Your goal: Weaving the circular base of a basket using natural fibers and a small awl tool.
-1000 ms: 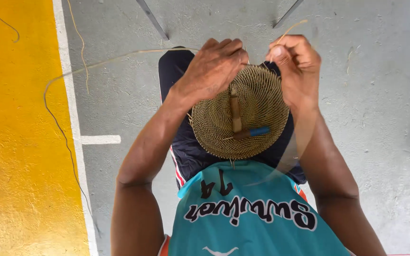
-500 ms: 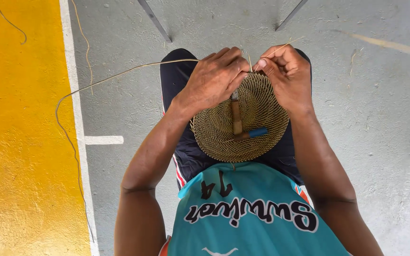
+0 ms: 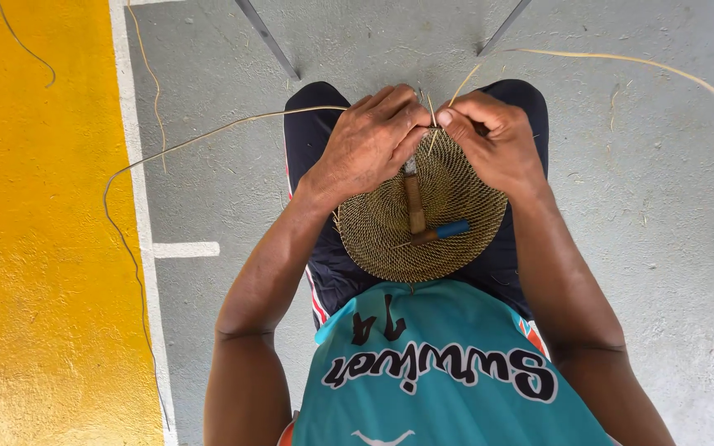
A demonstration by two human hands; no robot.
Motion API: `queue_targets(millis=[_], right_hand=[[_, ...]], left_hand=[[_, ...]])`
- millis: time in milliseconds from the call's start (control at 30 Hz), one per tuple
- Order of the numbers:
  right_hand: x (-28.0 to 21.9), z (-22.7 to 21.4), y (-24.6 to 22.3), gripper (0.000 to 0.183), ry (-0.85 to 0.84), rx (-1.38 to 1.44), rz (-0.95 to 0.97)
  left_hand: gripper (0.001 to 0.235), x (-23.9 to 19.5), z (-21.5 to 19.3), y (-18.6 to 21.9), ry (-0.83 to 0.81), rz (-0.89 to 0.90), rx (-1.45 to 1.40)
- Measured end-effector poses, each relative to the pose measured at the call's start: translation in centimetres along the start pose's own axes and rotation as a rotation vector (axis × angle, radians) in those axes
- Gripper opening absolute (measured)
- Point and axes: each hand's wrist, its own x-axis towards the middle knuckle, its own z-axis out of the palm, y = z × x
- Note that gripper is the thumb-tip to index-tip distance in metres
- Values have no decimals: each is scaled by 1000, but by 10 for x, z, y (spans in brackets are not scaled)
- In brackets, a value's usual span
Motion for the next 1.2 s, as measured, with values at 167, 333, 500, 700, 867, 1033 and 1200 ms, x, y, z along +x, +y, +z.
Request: queue_targets(millis=[167,333,500,700,867,1033,1200], right_hand=[[-13,4,-7,10,8,-71,-95],[-22,8,-15,10,72,-91,-184],[-18,20,-8,11,225,-271,-308],[-19,14,-1,13,172,-249,-273],[-19,6,-8,24,128,-200,-255],[-16,6,0,31,167,-314,-410],[-9,10,3,20,223,-353,-407]], left_hand=[[14,-2,1,0,-14,10,16],[26,5,-29,1,-49,-28,-32],[28,-2,-38,18,-106,-136,165],[35,6,-42,28,-8,-329,293],[38,0,-24,17,-30,-285,273],[28,7,-31,19,-41,-186,298],[27,6,-22,12,-29,-141,304]])
